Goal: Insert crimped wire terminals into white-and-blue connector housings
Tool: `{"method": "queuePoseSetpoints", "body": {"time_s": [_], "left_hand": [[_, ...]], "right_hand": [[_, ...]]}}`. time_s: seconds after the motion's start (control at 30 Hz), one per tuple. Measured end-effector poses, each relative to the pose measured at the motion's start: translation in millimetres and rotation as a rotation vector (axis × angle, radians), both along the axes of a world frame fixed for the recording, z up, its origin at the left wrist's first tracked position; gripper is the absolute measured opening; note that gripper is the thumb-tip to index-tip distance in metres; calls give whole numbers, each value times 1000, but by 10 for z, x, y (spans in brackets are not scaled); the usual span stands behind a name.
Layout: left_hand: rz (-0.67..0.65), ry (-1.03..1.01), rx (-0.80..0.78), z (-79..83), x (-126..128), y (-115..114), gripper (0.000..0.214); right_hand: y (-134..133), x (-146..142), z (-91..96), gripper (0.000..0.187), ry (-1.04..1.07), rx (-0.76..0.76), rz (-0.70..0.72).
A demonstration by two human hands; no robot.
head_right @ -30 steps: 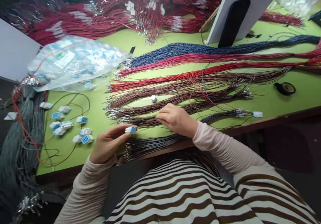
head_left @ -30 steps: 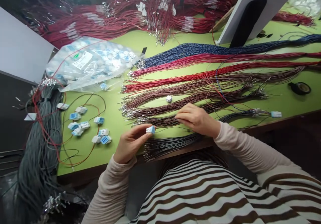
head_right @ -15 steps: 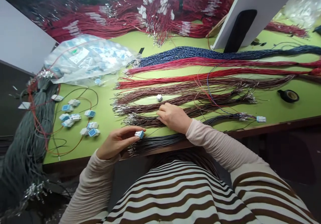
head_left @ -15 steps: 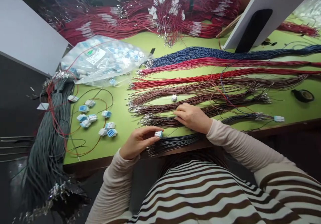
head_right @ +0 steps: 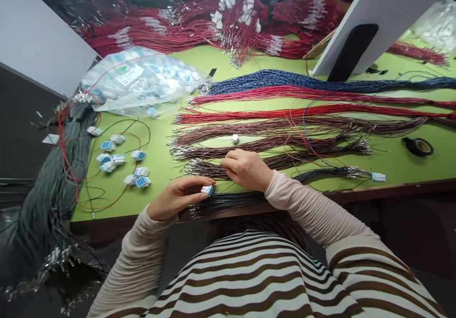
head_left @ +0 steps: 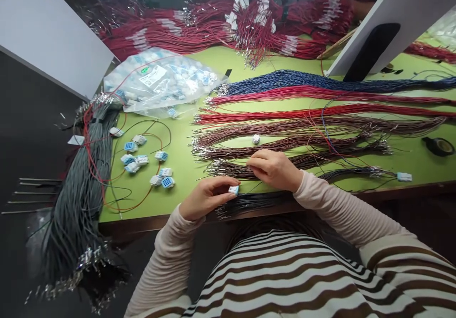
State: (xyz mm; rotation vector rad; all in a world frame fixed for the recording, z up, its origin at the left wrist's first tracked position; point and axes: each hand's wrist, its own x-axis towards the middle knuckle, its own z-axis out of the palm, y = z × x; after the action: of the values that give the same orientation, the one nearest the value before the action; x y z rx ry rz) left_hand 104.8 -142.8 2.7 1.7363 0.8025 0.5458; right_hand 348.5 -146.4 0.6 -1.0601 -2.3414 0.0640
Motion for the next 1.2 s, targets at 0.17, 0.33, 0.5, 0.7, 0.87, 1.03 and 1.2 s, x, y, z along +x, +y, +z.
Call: {"method": "queuePoseSetpoints", "body": {"time_s": [0.17,0.33,0.5,0.7,0.87,1.03,1.2], "left_hand": [[-63,21,130,27,-25,5,23],[-50,24,163,17,-34,24,24],[80,-2,106,24,-11,-35,24],[243,-207,-195,62,115,-41,29],[315,-256,-266,14,157,-33,31],[349,-292,-303,-26,175,-8,31],[375,-334,-366,4,211,3,29]], "right_hand": [[6,-249,2,19,-94,-64,-62],[80,-538,175,21,-165,-163,-21],[48,-454,161,21,97,-307,118],[-13,-191,87,25,493,-593,105],[-61,-176,136,19,590,-701,59],[-57,-166,161,10,650,-645,53],[-50,-131,222,11,621,-480,113]]}}
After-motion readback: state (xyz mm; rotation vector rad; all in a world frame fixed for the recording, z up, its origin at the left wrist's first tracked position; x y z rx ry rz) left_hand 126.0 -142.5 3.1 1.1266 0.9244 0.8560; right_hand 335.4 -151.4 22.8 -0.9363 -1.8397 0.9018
